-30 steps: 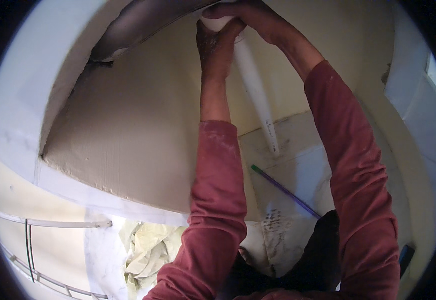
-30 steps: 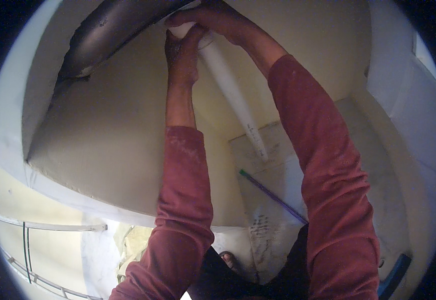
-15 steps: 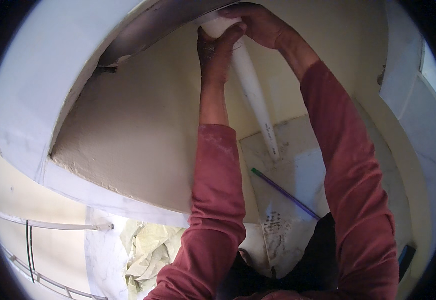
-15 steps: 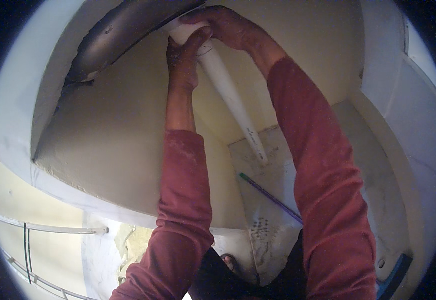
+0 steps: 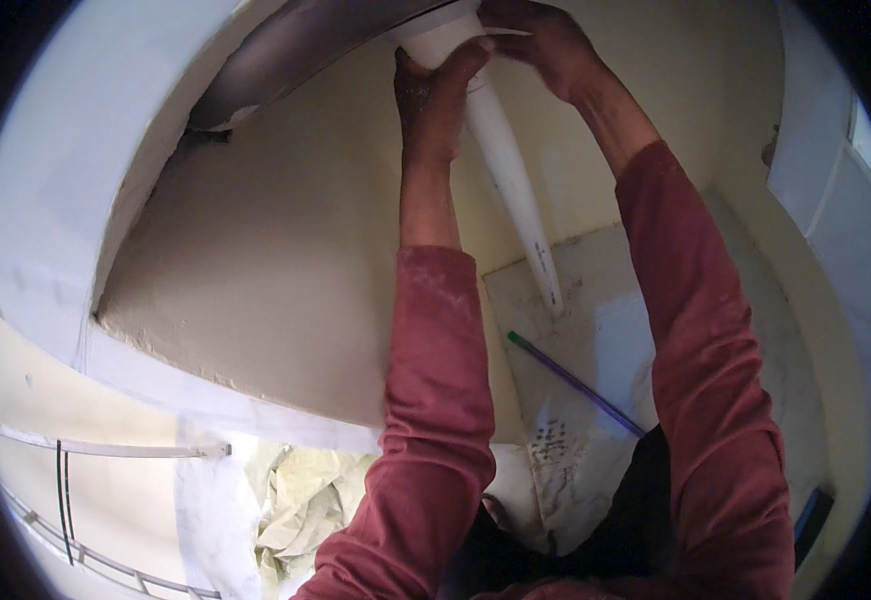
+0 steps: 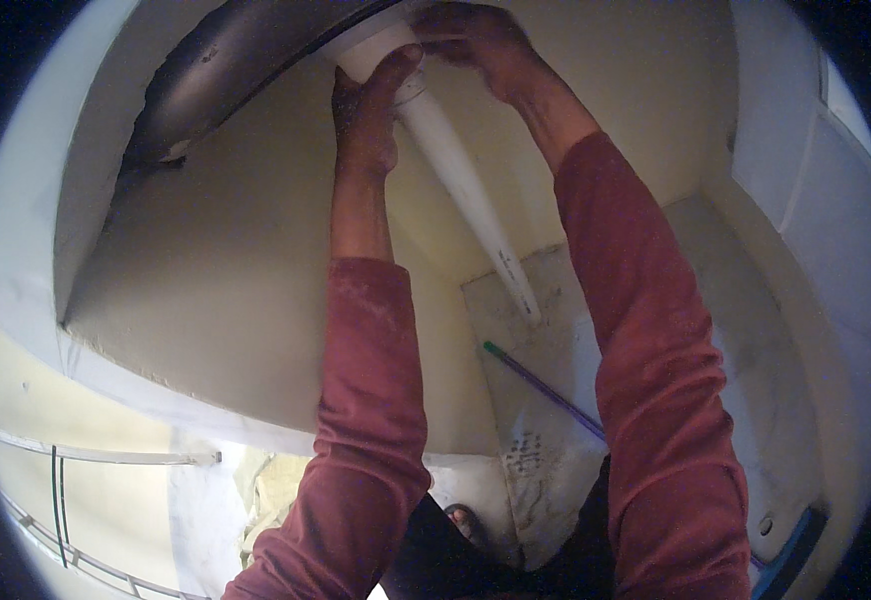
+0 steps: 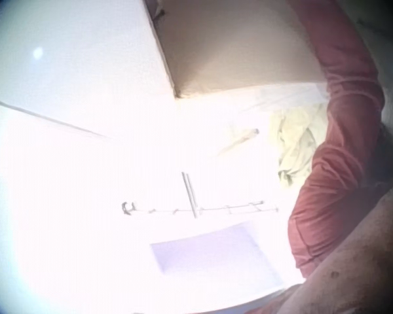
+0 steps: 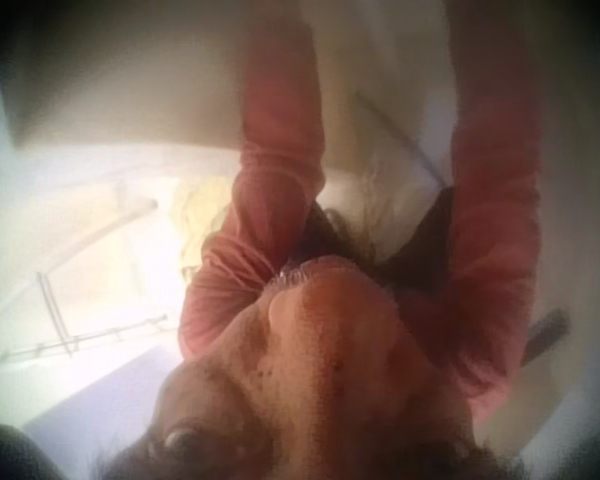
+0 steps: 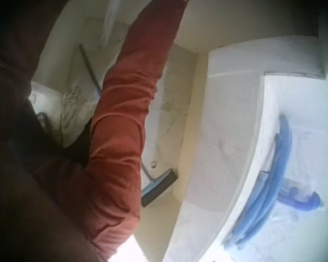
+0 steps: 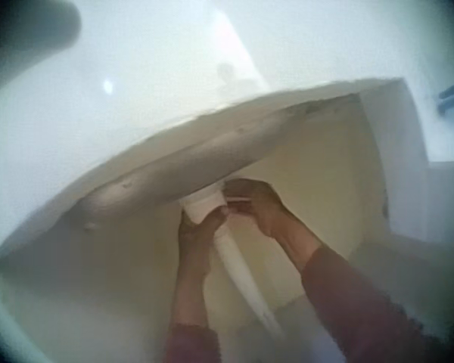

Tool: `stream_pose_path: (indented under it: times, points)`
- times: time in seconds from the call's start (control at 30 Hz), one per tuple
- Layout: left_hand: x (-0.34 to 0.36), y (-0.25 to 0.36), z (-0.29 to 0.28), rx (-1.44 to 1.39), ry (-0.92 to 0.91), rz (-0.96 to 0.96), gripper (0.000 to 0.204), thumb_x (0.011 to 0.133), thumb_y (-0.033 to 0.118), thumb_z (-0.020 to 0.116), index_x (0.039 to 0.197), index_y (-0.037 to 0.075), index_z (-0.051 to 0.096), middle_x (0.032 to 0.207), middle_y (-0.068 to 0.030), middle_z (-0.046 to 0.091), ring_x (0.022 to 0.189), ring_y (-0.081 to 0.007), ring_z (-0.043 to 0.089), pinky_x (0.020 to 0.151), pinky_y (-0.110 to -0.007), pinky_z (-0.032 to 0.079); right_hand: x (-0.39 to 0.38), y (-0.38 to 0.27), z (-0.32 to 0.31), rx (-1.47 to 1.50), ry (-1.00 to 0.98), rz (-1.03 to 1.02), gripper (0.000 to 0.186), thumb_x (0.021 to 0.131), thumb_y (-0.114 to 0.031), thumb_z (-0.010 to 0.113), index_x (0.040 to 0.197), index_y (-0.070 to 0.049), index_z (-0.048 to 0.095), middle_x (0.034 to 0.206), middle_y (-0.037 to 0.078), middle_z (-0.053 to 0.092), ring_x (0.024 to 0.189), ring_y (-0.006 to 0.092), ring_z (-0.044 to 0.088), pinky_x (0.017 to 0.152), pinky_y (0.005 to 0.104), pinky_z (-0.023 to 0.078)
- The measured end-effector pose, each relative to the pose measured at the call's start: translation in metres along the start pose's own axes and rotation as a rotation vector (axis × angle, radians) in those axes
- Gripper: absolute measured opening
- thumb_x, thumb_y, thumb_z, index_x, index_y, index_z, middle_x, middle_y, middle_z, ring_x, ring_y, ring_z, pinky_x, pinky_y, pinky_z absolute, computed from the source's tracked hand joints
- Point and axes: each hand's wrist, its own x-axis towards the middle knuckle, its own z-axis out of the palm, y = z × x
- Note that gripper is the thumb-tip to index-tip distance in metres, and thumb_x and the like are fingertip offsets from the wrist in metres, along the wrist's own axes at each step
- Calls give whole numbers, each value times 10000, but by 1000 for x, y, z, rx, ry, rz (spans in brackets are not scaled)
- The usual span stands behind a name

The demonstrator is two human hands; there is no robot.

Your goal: The person works under a kitchen sink, using a utility knife to scrape residue from a white PVC pipe. They then apply black tape around the pipe joint to secure the connection.

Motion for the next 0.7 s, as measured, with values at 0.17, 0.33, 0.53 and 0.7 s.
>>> stream_pose_path:
  times: [0.17, 0.33, 0.53, 0.7]
  points:
    - [-1, -4, -4, 44, 9, -7, 614, 711, 231, 837, 1190, 0, 532, 1094, -112, 642, 962, -208, 617, 834, -362, 504, -38, -15, 28, -324, 363, -19, 763, 961, -387, 598, 1500, 48, 278, 1484, 261, 400, 1375, 356, 400, 1111, 421, 370]
    - [-1, -4, -10, -14, 1, -71, 609, 719, 210, 821, 1214, 7, 529, 1096, -102, 640, 975, -209, 616, 850, -353, 495, -39, -27, 76, -558, 170, -104, 938, 875, -456, 702, 1521, 34, 230, 1510, 275, 353, 1386, 379, 374, 1133, 421, 335]
    - [3, -9, -5, -3, -20, 7, 639, 716, 221, 822, 1231, 0, 514, 1097, -101, 634, 984, -200, 608, 860, -347, 485, -30, -26, 35, -332, 430, -44, 895, 893, -418, 683, 1516, 40, 232, 1510, 258, 360, 1388, 375, 375, 1131, 431, 331]
    - [0, -5, -11, 96, -5, -44, 612, 747, 261, 802, 1251, 55, 524, 1138, -71, 618, 1024, -202, 587, 896, -361, 456, -43, -17, 32, -450, 397, 37, 792, 953, -417, 591, 1507, 40, 257, 1488, 244, 400, 1366, 348, 416, 1119, 429, 348]
